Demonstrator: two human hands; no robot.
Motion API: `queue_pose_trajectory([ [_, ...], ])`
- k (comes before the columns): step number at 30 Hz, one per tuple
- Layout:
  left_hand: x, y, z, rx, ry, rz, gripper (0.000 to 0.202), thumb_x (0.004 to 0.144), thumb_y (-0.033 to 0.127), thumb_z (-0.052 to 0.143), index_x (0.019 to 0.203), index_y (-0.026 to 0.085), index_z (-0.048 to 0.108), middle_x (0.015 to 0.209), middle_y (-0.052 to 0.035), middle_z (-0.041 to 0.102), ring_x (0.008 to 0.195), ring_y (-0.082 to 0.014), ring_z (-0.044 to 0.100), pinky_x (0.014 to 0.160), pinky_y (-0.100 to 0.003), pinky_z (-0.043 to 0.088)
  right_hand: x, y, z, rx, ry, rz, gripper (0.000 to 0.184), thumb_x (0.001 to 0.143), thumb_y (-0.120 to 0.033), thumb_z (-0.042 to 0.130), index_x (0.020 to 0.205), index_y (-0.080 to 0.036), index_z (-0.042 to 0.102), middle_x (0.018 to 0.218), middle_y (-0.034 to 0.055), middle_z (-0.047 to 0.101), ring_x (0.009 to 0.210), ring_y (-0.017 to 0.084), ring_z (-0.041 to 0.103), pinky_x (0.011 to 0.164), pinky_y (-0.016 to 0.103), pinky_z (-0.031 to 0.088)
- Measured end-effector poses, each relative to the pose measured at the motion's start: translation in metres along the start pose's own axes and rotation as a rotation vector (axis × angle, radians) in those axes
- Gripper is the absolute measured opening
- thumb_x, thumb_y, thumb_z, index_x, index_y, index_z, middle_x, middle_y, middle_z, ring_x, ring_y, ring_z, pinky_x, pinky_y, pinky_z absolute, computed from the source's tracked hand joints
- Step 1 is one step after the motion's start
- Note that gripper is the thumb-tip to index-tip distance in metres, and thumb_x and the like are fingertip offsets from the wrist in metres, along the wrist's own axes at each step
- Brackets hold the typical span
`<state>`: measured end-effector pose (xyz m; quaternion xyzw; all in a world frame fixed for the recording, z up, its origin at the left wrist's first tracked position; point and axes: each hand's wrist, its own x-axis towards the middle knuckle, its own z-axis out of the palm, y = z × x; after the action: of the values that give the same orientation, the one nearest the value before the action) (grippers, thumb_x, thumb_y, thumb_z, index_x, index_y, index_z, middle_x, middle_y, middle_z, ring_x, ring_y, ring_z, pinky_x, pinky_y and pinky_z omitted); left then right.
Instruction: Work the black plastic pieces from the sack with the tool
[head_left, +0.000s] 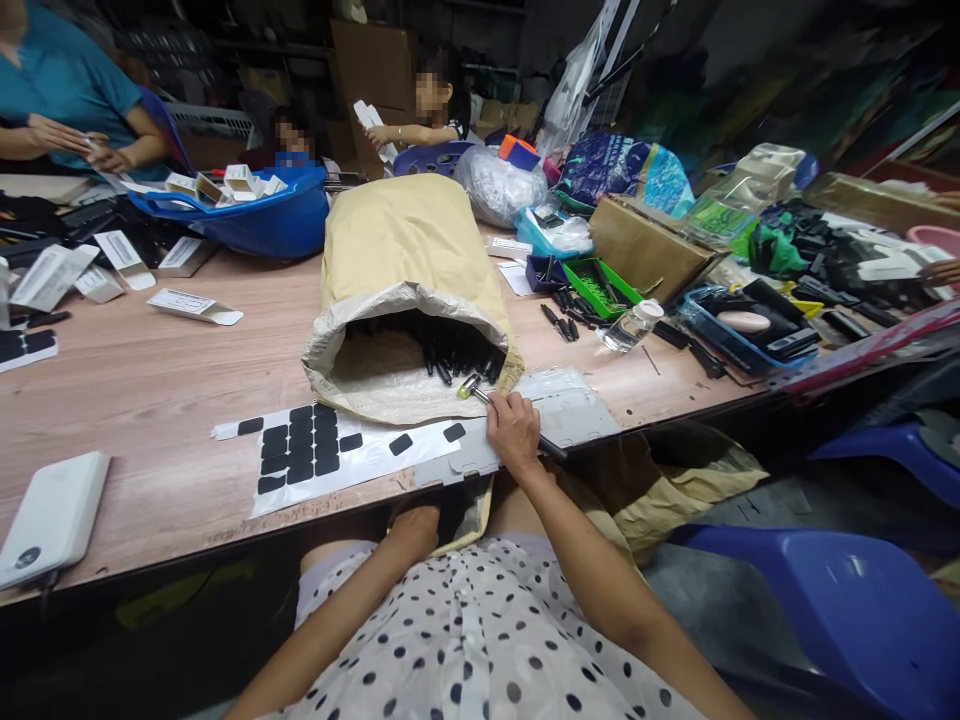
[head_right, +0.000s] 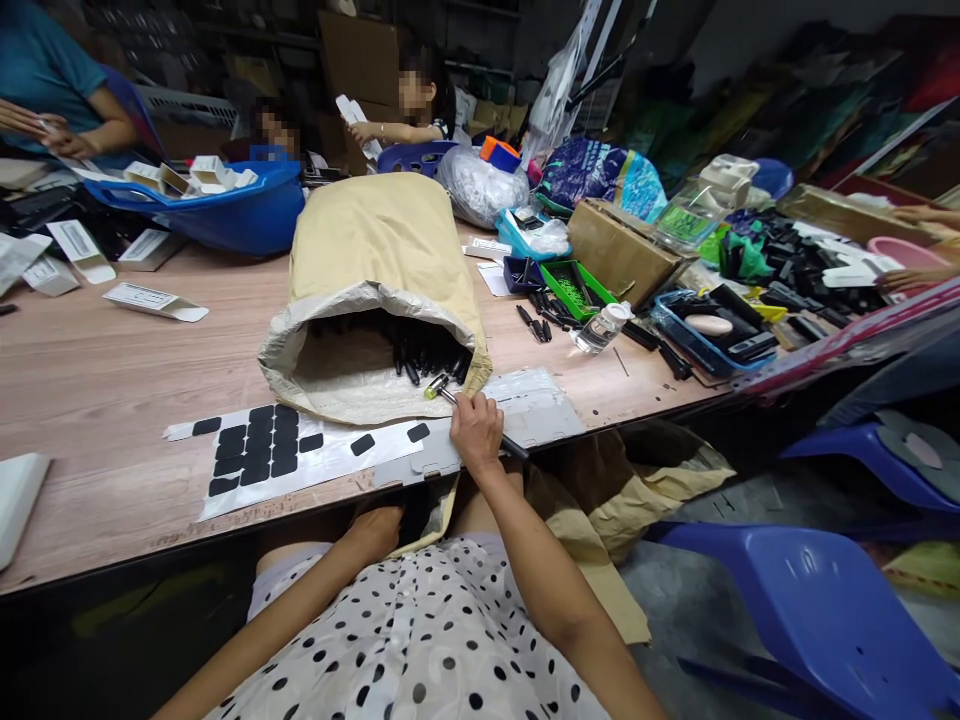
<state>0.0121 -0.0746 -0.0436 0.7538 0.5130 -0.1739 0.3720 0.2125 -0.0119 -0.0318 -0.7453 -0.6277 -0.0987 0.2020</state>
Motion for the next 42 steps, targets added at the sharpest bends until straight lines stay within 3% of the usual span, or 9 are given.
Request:
queue_pose_trajectory([
  [6,-0.015,0.01,-0.013,-0.075,0.022,0.144,0.02,0.083,0.024,0.057,0.092,0.021,0.075,0.101,-0.0127,0.078,0.099,-0.0294,0.073,0.084,-0.036,0.054,-0.001,0.0,0.0,0.0,-0.015,0.0,0.024,0.094,-0.024,0.051,0.11,-0.023,0.07,0.094,0.0092,0.058,0.09,0.024,0.045,0.073,0.033,0.03],
  [10,-0.007,0.024,-0.06,-0.406,0.054,0.341,0.022,0.086,0.033,0.053,0.087,0.023,0.073,0.073,-0.0009,0.073,0.065,-0.0192,0.068,0.064,-0.029,0.052,-0.002,-0.002,0.0,-0.008,-0.021,-0.003,0.025,0.095,-0.024,0.05,0.11,-0.022,0.069,0.094,0.0095,0.058,0.09,0.025,0.045,0.073,0.033,0.031],
  [16,0.067,0.026,-0.156,-0.566,0.925,0.054,0.02,0.083,0.024,0.053,0.091,0.021,0.072,0.082,-0.0028,0.074,0.083,-0.021,0.068,0.078,-0.031,0.053,-0.001,-0.004,-0.002,-0.011,-0.03,-0.002,0.025,0.095,-0.023,0.051,0.111,-0.022,0.069,0.095,0.0092,0.059,0.09,0.024,0.045,0.074,0.033,0.031],
  [20,0.106,0.023,-0.182,-0.468,0.969,-0.127,0.02,0.077,0.02,0.06,0.092,0.018,0.072,0.092,-0.0127,0.074,0.097,-0.0306,0.069,0.086,-0.039,0.053,0.0,-0.005,-0.002,-0.013,-0.038,-0.001,0.024,0.094,-0.024,0.052,0.111,-0.023,0.069,0.095,0.0087,0.059,0.09,0.024,0.046,0.074,0.033,0.031],
  [26,0.105,0.012,-0.178,-0.358,0.921,-0.209,0.018,0.069,0.015,0.066,0.086,0.019,0.073,0.092,-0.0144,0.073,0.093,-0.0352,0.069,0.078,-0.042,0.052,0.0,-0.007,-0.004,-0.009,-0.038,0.001,0.024,0.094,-0.024,0.052,0.111,-0.024,0.069,0.094,0.0083,0.059,0.089,0.024,0.046,0.074,0.033,0.031],
  [30,0.075,-0.007,-0.156,-0.348,0.982,0.017,0.023,0.072,0.021,0.066,0.094,0.023,0.075,0.091,-0.0058,0.072,0.086,-0.0248,0.066,0.077,-0.034,0.052,0.0,-0.007,-0.005,-0.02,-0.036,0.01,0.023,0.094,-0.024,0.053,0.11,-0.023,0.07,0.094,0.008,0.06,0.088,0.023,0.045,0.073,0.033,0.03],
  [34,0.046,-0.019,-0.118,-0.293,0.868,0.324,0.027,0.075,0.022,0.066,0.1,0.025,0.075,0.089,-0.0016,0.07,0.084,-0.0208,0.061,0.079,-0.033,0.051,-0.001,-0.007,-0.003,-0.042,-0.025,0.005,0.022,0.094,-0.024,0.053,0.11,-0.022,0.069,0.095,0.0084,0.059,0.089,0.024,0.045,0.073,0.033,0.029],
  [38,0.042,-0.022,-0.093,-0.234,0.813,0.389,0.025,0.08,0.022,0.065,0.103,0.026,0.075,0.09,-0.0027,0.069,0.09,-0.0226,0.059,0.084,-0.036,0.049,-0.002,-0.006,-0.001,-0.049,-0.023,0.006,0.022,0.094,-0.025,0.053,0.109,-0.022,0.069,0.095,0.0088,0.058,0.089,0.024,0.044,0.074,0.034,0.029],
  [42,0.047,-0.023,-0.089,-0.205,0.816,0.42,0.023,0.083,0.027,0.067,0.104,0.026,0.077,0.091,-0.0033,0.068,0.09,-0.0228,0.057,0.085,-0.038,0.047,0.0,-0.003,-0.001,-0.019,-0.021,0.008,0.023,0.095,-0.025,0.052,0.11,-0.023,0.069,0.095,0.0091,0.059,0.089,0.024,0.045,0.074,0.034,0.03],
])
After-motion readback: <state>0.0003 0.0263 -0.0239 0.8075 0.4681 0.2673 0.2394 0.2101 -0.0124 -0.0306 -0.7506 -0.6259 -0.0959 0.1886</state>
